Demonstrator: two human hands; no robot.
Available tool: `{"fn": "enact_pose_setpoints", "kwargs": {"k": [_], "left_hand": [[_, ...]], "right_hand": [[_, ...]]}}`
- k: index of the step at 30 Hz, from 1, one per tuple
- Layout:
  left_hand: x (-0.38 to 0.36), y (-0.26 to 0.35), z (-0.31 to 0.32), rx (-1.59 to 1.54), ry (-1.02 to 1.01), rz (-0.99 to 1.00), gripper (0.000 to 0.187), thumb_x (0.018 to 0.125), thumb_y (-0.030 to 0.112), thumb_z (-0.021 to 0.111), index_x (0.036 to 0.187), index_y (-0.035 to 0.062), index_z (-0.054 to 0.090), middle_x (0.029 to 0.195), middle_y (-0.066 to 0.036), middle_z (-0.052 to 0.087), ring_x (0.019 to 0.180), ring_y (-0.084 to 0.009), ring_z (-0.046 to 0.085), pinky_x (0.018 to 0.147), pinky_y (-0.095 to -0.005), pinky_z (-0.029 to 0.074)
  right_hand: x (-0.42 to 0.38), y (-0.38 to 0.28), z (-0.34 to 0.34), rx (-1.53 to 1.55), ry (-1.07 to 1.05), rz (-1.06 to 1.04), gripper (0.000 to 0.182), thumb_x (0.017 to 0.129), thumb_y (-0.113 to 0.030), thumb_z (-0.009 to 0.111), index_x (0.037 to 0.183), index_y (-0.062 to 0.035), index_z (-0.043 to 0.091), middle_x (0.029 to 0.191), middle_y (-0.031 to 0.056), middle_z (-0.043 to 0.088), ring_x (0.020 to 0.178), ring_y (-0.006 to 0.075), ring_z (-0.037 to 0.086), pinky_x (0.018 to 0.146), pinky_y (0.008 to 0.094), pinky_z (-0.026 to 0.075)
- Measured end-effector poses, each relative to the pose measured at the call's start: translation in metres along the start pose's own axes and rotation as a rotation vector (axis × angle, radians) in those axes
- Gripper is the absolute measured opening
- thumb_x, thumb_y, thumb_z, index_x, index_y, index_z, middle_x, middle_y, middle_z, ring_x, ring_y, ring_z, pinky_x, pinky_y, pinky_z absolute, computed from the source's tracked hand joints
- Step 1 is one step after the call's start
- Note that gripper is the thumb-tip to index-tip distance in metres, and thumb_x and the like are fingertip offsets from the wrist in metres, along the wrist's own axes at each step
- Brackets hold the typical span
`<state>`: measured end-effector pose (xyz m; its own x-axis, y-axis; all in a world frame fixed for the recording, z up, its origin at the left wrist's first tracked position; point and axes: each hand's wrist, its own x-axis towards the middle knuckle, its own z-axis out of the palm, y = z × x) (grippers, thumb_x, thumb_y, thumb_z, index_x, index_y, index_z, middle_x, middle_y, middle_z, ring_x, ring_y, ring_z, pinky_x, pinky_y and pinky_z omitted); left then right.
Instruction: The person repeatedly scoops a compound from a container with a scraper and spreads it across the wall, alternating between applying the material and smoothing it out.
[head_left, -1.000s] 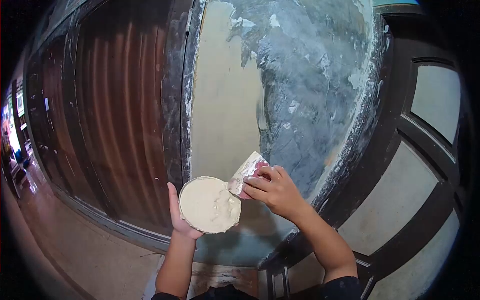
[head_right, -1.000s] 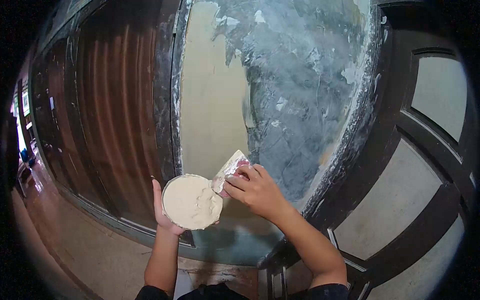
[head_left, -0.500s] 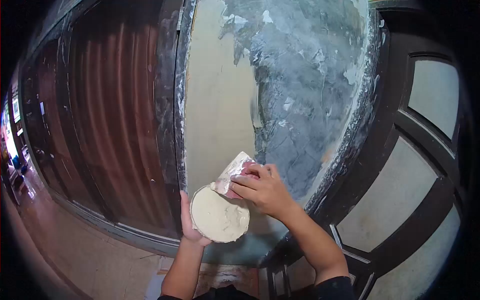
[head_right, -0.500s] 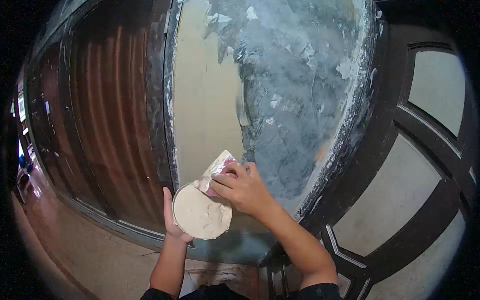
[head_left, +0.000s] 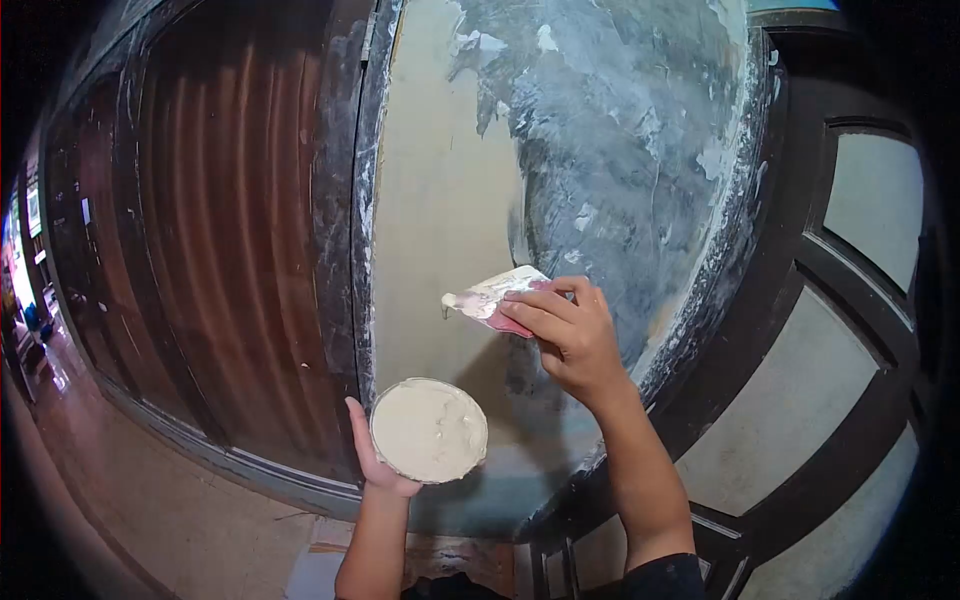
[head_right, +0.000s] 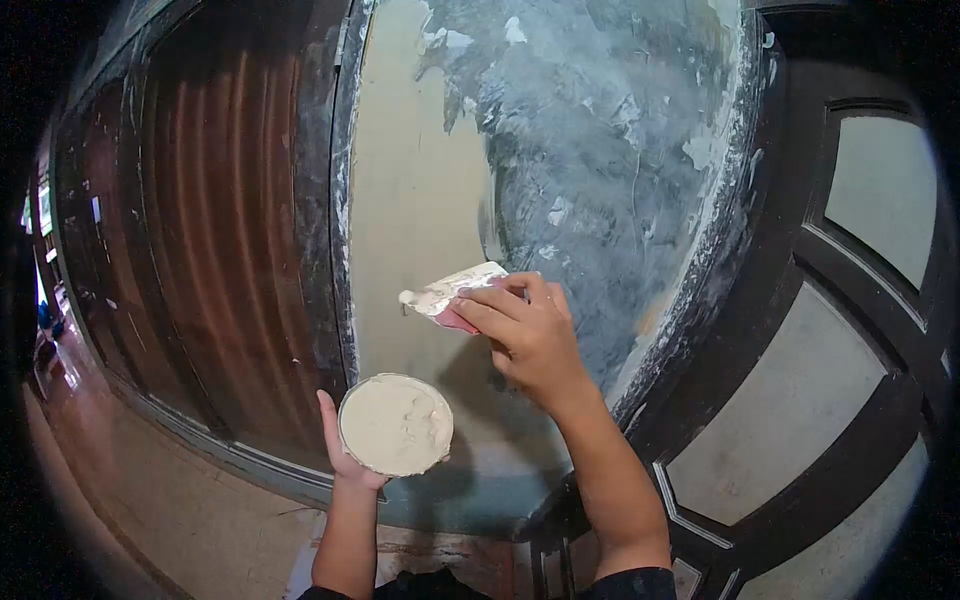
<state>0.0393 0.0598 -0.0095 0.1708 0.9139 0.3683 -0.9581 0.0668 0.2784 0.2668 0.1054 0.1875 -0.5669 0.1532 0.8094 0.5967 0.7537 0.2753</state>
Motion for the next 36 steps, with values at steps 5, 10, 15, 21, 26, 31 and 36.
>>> {"fn": "enact_pose_setpoints", "kwargs": {"k": [5,10,15,21,26,31,36], "left_hand": [[0.004,-0.003,-0.003,-0.01,0.107,0.005,0.105,0.094,0.09,0.028,0.149,0.0049,0.055,0.147,-0.019,0.061,0.13,-0.0412,0.062,0.109,-0.0596,0.051],[0.02,-0.008,-0.012,-0.016,0.099,0.007,0.105,0.094,0.09,0.028,0.149,0.0047,0.055,0.147,-0.019,0.06,0.131,-0.0415,0.062,0.109,-0.0597,0.051],[0.038,-0.011,0.003,-0.037,-0.024,-0.027,0.109,0.093,0.092,0.025,0.154,0.0053,0.049,0.153,-0.021,0.055,0.136,-0.0442,0.057,0.112,-0.0639,0.047],[0.047,-0.006,-0.009,0.004,0.052,-0.023,0.109,0.092,0.092,0.025,0.154,0.0056,0.049,0.153,-0.021,0.055,0.138,-0.0439,0.056,0.114,-0.0637,0.046],[0.049,0.005,-0.027,0.043,0.11,0.044,0.112,0.088,0.096,0.027,0.156,0.0089,0.046,0.154,-0.024,0.052,0.132,-0.0538,0.056,0.094,-0.0858,0.044],[0.044,0.011,-0.019,0.002,0.147,0.083,0.111,0.09,0.094,0.026,0.154,0.0061,0.049,0.153,-0.023,0.054,0.133,-0.0467,0.058,0.105,-0.0717,0.048],[0.043,0.015,-0.026,0.008,0.107,0.106,0.111,0.092,0.093,0.025,0.153,0.004,0.05,0.152,-0.02,0.056,0.135,-0.0426,0.058,0.112,-0.0614,0.047]], "right_hand": [[0.008,0.009,0.01,0.011,0.01,0.064,0.049,0.072,0.002,0.07,0.116,-0.0181,0.079,0.117,-0.0026,0.076,0.1,0.0285,0.062,0.087,0.042,0.048],[0.041,0.027,0.009,-0.023,0.037,0.084,0.042,0.076,0.0,0.071,0.114,-0.0189,0.078,0.115,-0.0036,0.077,0.1,0.0287,0.063,0.083,0.0428,0.049],[0.114,0.061,-0.014,-0.018,0.065,0.069,0.036,0.081,0.002,0.067,0.111,-0.0152,0.077,0.107,0.0037,0.077,0.097,0.0332,0.064,0.084,0.0465,0.052],[0.213,0.112,-0.045,0.152,0.023,0.233,0.025,0.09,0.001,0.065,0.113,-0.0042,0.073,0.107,0.0217,0.074,0.101,0.0431,0.067,0.088,0.0475,0.054],[0.241,0.124,-0.045,-0.05,-0.202,0.316,0.024,0.097,-0.01,0.067,0.118,-0.0001,0.068,0.111,0.0227,0.074,0.104,0.0429,0.069,0.091,0.0469,0.054],[0.249,0.142,-0.019,0.002,-0.036,0.326,0.036,0.092,-0.024,0.076,0.115,0.0031,0.069,0.103,0.0232,0.074,0.098,0.0366,0.072,0.09,0.0428,0.056],[0.258,0.158,-0.022,-0.019,0.244,0.205,0.05,0.086,-0.039,0.082,0.11,0.0029,0.069,0.094,0.023,0.074,0.085,0.0374,0.072,0.079,0.0436,0.057]]}}
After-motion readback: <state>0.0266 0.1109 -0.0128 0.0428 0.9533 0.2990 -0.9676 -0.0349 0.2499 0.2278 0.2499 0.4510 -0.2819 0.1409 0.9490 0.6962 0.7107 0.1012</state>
